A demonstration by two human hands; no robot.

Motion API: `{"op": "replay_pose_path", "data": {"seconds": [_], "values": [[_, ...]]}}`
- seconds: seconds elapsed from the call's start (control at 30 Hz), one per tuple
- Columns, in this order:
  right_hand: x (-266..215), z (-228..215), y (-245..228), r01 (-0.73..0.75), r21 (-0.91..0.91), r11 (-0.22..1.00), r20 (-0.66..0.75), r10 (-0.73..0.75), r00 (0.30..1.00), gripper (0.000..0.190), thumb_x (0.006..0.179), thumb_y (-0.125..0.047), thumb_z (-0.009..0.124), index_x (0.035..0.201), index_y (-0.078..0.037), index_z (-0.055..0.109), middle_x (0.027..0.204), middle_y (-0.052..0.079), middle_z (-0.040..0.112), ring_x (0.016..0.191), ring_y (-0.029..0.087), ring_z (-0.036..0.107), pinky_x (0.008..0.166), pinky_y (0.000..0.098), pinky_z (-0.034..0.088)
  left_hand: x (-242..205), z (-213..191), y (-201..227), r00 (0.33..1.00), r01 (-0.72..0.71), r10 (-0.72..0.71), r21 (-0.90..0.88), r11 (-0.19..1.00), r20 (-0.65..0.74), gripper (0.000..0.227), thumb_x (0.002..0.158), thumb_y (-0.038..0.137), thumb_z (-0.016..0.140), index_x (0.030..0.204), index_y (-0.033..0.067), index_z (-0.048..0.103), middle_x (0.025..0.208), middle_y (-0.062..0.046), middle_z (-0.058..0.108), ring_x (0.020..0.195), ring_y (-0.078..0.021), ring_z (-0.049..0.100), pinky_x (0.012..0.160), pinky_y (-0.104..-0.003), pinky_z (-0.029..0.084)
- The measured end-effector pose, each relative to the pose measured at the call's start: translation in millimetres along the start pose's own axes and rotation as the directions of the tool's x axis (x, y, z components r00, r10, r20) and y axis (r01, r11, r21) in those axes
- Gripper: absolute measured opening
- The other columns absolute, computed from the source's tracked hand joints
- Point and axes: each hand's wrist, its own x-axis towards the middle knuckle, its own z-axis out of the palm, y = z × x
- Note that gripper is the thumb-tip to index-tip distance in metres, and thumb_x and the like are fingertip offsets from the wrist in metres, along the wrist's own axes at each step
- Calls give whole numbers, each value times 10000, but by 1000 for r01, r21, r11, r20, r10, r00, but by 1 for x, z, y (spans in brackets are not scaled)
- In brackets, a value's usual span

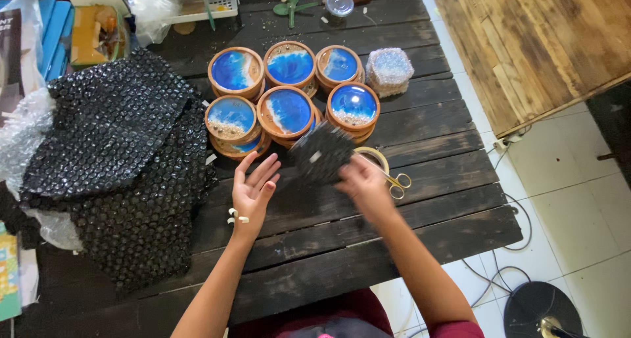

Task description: The person places a round coaster onto a piece of black bubble wrap and folds the wrap around the coaster by hand on a wooden table.

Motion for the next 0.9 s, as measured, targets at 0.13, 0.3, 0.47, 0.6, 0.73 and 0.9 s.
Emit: {"op": "replay_pose_path", "data": {"seconds": [0.13, 0.3, 0.47, 0.6, 0.73, 0.9], "values": [[63, -77, -22, 180, -94, 979, -118, -191, 975, 186, 835, -60, 587, 1008, -91, 528, 759, 33, 581, 588, 129, 616, 568, 312, 592, -1, 3, 6, 1000, -6, 6, 14, 1000, 8, 723, 759, 230, 676, 1345, 68, 283, 1270, -259, 487, 1185, -344, 478, 939, -426, 429], [130, -156, -56, 181, -297, 937, -245, -259, 934, 260, 890, -121, 576, 1131, -30, 545, 921, 130, 614, 760, 289, 673, 658, 407, 599, -1, 5, 5, 1000, -22, 21, 53, 998, 20, 682, 777, 225, 652, 1329, 41, 297, 1257, -264, 496, 1177, -362, 479, 924, -448, 436], [159, -178, -48, 68, -348, 935, -241, -159, 957, 424, 868, -101, 610, 1236, 2, 425, 1011, 197, 552, 807, 367, 642, 659, 489, 574, -3, 8, 9, 1000, -1, 0, 79, 997, 18, 660, 781, 195, 642, 1324, 34, 303, 1254, -249, 507, 1173, -347, 488, 918, -425, 445], [160, -163, -53, 8, -408, 913, -270, -129, 954, 376, 843, -63, 608, 1176, -50, 433, 922, 189, 573, 752, 339, 649, 647, 483, 591, -4, 8, 9, 1000, 6, -7, 76, 997, 14, 653, 776, 171, 650, 1322, 40, 314, 1246, -236, 520, 1163, -330, 501, 904, -402, 455], [158, -163, -50, 37, -567, 823, -250, -214, 944, 370, 836, -80, 640, 1142, -14, 441, 968, 218, 536, 794, 370, 620, 597, 461, 578, -3, 6, -4, 1000, -1, 1, 46, 999, -1, 628, 773, 172, 662, 1304, 59, 347, 1229, -217, 541, 1143, -294, 525, 887, -345, 476], [200, -223, -27, 105, -994, 29, 69, -581, 811, 302, 740, -336, 734, 968, -174, 619, 767, -27, 600, 847, 223, 575, 794, 382, 449, -5, 12, 3, 994, 4, 29, 303, 953, -104, 181, 849, 75, 582, 1029, 71, 596, 927, -102, 686, 883, -168, 641, 718, -260, 533]]}}
